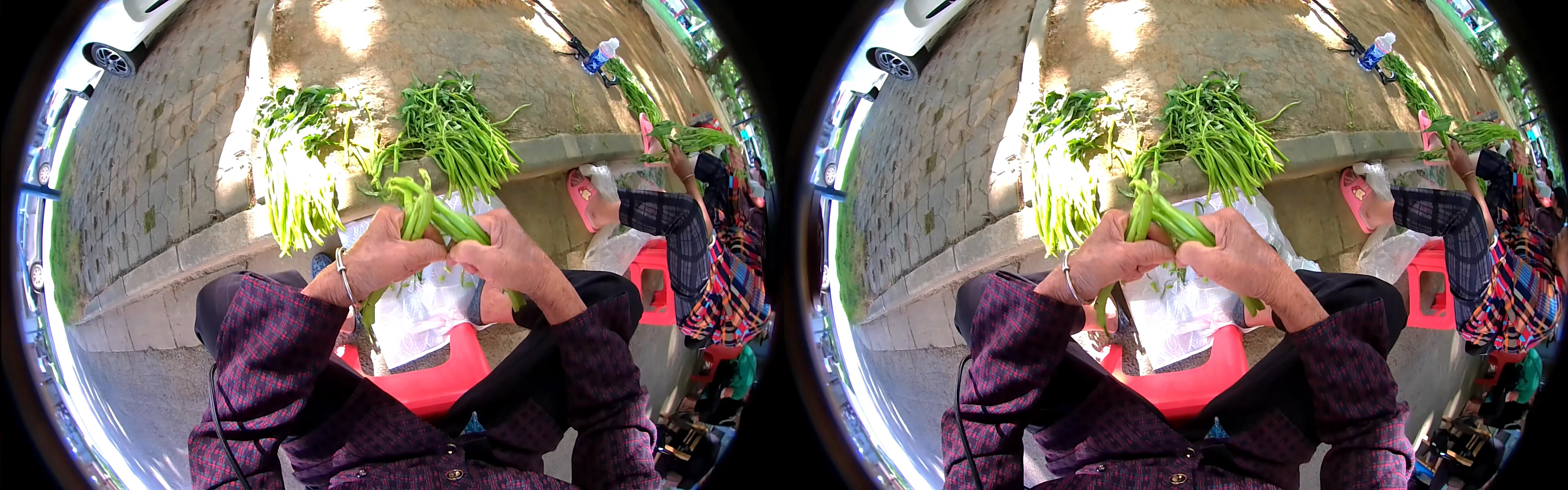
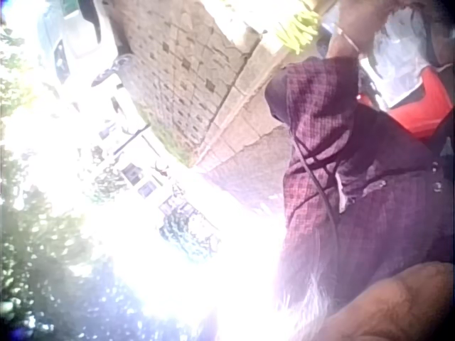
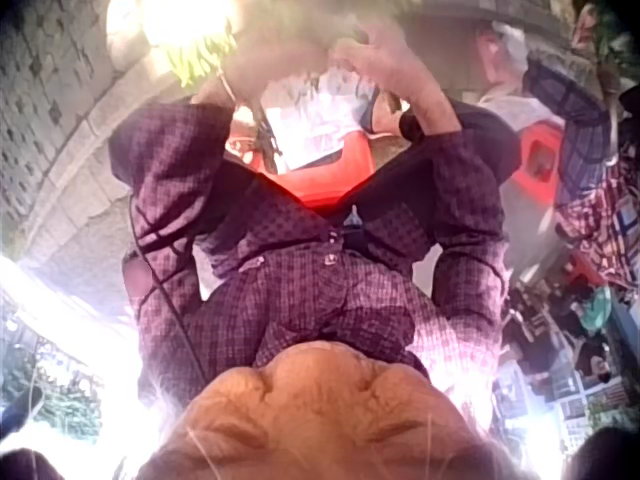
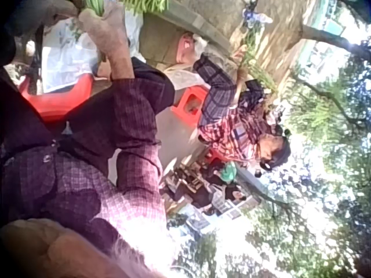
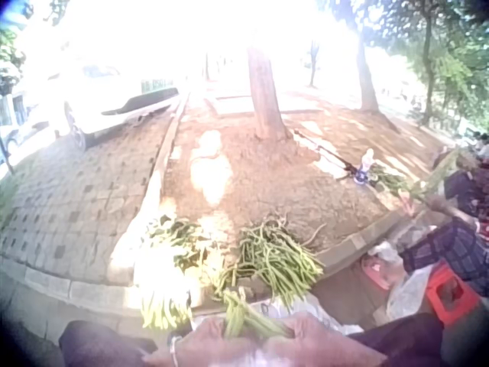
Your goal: The person picks through bunches of green leafy vegetables by hand, separating the stalks and leaves while sitting outdoors.
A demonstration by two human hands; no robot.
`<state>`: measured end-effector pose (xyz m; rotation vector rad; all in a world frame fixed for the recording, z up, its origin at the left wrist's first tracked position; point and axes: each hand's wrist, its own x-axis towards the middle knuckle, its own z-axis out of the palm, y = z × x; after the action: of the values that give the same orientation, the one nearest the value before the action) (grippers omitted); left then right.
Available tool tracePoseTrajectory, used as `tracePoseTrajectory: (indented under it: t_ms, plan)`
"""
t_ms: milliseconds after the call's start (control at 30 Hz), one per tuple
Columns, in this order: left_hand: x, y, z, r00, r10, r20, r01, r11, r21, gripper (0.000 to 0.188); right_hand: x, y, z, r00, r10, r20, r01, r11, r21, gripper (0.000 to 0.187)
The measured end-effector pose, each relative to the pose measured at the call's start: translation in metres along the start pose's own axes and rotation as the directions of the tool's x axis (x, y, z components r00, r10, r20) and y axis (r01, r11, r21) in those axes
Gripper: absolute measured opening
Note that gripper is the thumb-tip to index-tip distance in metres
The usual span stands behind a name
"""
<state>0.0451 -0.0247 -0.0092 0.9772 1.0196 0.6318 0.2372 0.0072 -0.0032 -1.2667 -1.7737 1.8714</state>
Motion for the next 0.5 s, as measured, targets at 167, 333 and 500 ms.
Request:
tracePoseTrajectory:
  t_ms: [167, 333, 500]
  plan:
    - [0.005, 0.009, 0.005, 0.988, 0.039, -0.147, -0.056, 0.992, -0.112, 0.009, 0.003, -0.012, -0.004, 0.989, -0.054, -0.139, 0.064, 0.996, 0.067, 0.018]
    - [0.004, 0.015, 0.002, 0.983, 0.068, -0.172, -0.120, 0.941, -0.316, 0.009, 0.006, -0.016, 0.001, 0.975, -0.096, -0.199, 0.142, 0.962, 0.233, 0.017]
    - [0.002, 0.021, 0.002, 0.974, 0.076, -0.216, -0.160, 0.900, -0.405, 0.009, 0.006, -0.024, 0.002, 0.961, -0.104, -0.257, 0.137, 0.984, 0.115, 0.017]
